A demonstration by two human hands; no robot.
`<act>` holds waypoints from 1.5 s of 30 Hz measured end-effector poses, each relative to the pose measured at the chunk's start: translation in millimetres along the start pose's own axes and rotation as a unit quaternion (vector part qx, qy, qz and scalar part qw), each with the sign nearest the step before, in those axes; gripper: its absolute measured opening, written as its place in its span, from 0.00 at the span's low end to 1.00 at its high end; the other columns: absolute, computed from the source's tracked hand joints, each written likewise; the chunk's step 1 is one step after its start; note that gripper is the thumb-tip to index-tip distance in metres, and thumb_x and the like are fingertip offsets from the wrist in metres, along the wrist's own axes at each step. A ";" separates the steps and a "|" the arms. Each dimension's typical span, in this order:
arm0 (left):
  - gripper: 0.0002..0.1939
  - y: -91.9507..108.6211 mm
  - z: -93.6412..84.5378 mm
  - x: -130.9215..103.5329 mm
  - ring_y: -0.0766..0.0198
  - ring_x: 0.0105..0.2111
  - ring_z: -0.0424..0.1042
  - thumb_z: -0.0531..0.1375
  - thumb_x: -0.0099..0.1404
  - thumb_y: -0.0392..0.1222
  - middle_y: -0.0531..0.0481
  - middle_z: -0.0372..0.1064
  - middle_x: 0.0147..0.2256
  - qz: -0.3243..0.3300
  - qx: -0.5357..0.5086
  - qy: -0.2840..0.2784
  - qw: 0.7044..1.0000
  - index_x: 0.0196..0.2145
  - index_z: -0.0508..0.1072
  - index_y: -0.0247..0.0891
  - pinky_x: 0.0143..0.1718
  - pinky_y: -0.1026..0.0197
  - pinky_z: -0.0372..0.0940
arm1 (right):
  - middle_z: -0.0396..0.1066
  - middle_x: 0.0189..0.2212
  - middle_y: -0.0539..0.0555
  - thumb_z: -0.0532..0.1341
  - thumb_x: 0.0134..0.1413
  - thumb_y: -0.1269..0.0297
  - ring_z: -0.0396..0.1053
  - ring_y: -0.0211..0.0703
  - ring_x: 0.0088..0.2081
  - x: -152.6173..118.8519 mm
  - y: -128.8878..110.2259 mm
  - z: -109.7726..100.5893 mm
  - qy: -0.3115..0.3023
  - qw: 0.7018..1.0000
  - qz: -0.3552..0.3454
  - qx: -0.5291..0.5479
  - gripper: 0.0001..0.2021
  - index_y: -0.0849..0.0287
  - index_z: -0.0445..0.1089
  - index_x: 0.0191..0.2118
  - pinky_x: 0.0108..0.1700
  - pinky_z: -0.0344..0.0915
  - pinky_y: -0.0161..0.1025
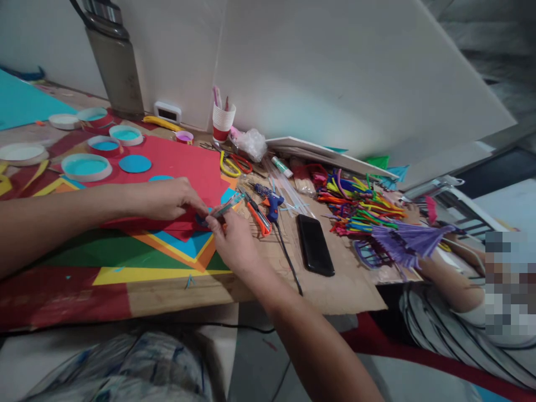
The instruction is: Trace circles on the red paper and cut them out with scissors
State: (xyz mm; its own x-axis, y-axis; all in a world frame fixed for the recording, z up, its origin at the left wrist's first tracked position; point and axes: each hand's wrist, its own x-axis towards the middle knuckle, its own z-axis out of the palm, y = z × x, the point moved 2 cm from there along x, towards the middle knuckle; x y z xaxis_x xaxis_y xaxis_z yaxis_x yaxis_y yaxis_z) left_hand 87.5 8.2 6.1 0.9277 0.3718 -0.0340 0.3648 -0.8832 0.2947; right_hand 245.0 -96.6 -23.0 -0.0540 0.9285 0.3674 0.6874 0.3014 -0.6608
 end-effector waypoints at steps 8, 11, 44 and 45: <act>0.28 0.9 0.5 0.0 0.66 0.40 0.73 0.53 0.57 0.24 0.56 0.78 0.43 0.024 0.021 0.006 0.999 0.48 0.77 0.51 0.45 0.65 0.59 | 0.75 0.35 0.56 0.56 0.61 0.63 0.72 0.44 0.37 -1.7 1.0 -2.7 -0.006 1.000 -0.006 -0.017 0.07 0.58 0.69 0.37 0.41 0.66 0.40; 0.26 0.8 0.8 -0.2 0.66 0.38 0.73 0.54 0.59 0.26 0.56 0.78 0.43 0.030 0.029 0.011 0.999 0.47 0.78 0.51 0.44 0.65 0.60 | 0.75 0.35 0.56 0.56 0.61 0.62 0.72 0.44 0.37 -3.1 2.4 -3.2 -0.010 1.000 0.001 -0.010 0.07 0.58 0.69 0.37 0.41 0.66 0.40; 0.10 58.6 20.2 -16.4 0.57 0.32 0.71 0.56 0.60 0.37 0.42 0.75 0.32 0.067 0.201 0.088 0.973 0.37 0.75 0.35 0.43 0.53 0.54 | 0.74 0.34 0.55 0.56 0.61 0.61 0.71 0.42 0.34 -1.5 5.1 -21.2 0.031 0.998 0.041 0.027 0.07 0.58 0.68 0.36 0.38 0.66 0.38; 0.09 63.1 23.0 -17.4 0.56 0.32 0.70 0.56 0.61 0.39 0.41 0.74 0.32 0.065 0.215 0.091 0.970 0.36 0.75 0.34 0.43 0.52 0.53 | 0.73 0.34 0.55 0.56 0.61 0.60 0.71 0.42 0.34 -0.1 4.6 -22.0 0.036 0.997 0.044 0.043 0.08 0.58 0.67 0.36 0.38 0.66 0.38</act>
State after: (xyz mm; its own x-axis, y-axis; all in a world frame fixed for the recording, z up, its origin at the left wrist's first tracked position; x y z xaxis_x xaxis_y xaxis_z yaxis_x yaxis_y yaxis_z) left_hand 96.2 -60.6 3.4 0.9530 0.2589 0.1577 0.2813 -0.9490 -0.1423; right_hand 264.1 -100.1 -11.7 0.0575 0.9353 0.3491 0.6219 0.2400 -0.7454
